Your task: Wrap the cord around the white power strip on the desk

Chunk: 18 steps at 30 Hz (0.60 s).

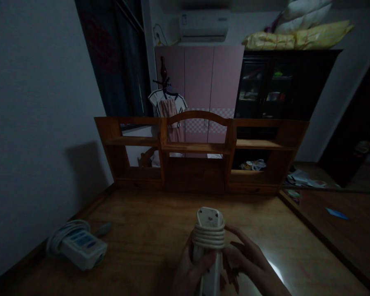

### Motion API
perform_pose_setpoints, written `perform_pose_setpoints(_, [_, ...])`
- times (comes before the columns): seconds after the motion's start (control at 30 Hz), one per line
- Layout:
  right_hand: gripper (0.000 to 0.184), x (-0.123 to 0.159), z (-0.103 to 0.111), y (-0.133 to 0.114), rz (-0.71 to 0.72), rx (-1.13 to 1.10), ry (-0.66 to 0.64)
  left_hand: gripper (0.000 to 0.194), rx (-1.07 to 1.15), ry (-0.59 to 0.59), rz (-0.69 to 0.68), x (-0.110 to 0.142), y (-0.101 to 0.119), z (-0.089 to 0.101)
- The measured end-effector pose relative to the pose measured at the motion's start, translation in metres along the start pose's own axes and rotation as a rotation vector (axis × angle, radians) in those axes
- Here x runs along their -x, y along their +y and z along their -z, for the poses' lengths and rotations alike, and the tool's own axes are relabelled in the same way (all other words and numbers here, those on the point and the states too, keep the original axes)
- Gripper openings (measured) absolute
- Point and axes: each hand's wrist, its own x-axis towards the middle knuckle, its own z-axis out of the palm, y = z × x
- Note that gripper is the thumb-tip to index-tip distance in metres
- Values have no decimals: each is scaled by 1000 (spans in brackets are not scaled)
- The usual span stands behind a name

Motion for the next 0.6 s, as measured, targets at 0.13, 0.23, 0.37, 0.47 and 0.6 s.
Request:
perform_pose_setpoints(0.13, [55,3,4,1,-87,-104,-16,82,5,-9,-4,2,-5,-7])
perform_pose_setpoints(0.23, [53,5,3,2,-75,22,57,83,6,-33,-29,-2,-12,-11])
perform_pose_setpoints(0.37, [60,3,1,6,-67,327,171,89,-21,-63,-34,-7,-18,-16])
perform_pose_setpoints(0.47, [52,0,2,9,-26,422,177,94,-60,-57,-50,-5,-19,-20])
perform_pose_setpoints(0.6, [47,-4,3,8,14,432,141,92,-82,-38,-38,-4,-16,-23])
